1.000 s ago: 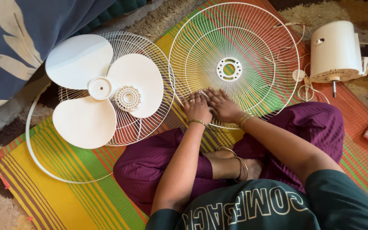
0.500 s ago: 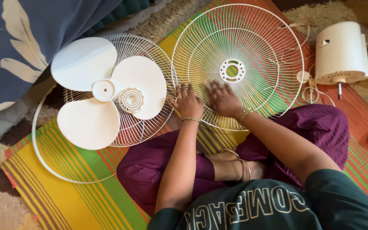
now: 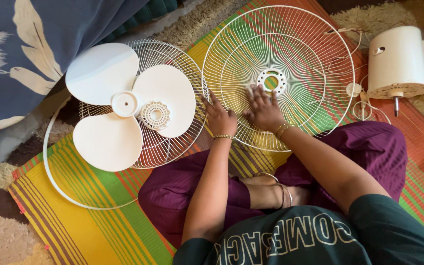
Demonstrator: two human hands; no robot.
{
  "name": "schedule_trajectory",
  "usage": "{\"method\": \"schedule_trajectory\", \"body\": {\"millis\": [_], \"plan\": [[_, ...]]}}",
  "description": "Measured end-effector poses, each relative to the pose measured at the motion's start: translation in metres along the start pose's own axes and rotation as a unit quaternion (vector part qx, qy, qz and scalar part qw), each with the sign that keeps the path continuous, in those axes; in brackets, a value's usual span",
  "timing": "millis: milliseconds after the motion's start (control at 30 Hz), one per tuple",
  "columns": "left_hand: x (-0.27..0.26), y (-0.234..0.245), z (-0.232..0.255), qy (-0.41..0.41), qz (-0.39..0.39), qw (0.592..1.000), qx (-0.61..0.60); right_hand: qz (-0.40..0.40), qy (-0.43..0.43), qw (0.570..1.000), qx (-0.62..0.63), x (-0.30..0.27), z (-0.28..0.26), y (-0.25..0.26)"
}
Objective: The person sits on a mat and wipes the disassembled parts of a white electric fan with a cloth. They clean the fan blades, the front wire cage, and the motor housing, handling each component individually.
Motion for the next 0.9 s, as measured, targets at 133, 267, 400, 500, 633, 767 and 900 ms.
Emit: {"method": "schedule_trajectory", "body": {"millis": [133, 267, 400, 500, 633, 767, 900], "plan": [[0.0, 0.018, 0.001, -0.003, 0.08, 0.997, -0.008, -0.05, 0.074, 0.996, -0.007, -0.019, -0.03, -0.038], [0.004, 0.017, -0.017, 0.035, 0.01, 0.998, -0.042, -0.063, 0.09, 0.994, 0.015, -0.025, -0.028, -0.046], [0.007, 0.02, -0.02, 0.001, 0.066, 0.997, -0.047, -0.07, 0.097, 0.993, -0.006, -0.024, -0.017, -0.046], [0.013, 0.014, -0.029, 0.007, 0.071, 0.993, -0.091, -0.051, 0.107, 0.993, 0.009, -0.024, -0.011, -0.044], [0.015, 0.004, -0.037, 0.027, 0.058, 0.99, -0.126, -0.044, 0.126, 0.991, 0.011, -0.021, -0.007, -0.041], [0.011, 0.006, -0.041, 0.021, 0.068, 0.986, -0.151, -0.044, 0.141, 0.988, -0.047, -0.02, 0.002, -0.03], [-0.003, -0.014, -0.044, 0.079, -0.03, 0.972, -0.22, -0.052, 0.064, 0.996, -0.041, -0.022, 0.028, -0.013]]}}
Point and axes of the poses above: each hand's wrist, its own x-axis towards the middle knuckle, its own y-axis out of the back of the hand, z = x × y, the point moved 8 cm from there along x, towards the middle knuckle, and after that the axes turned 14 degrees about x, right-handed, at the moved point
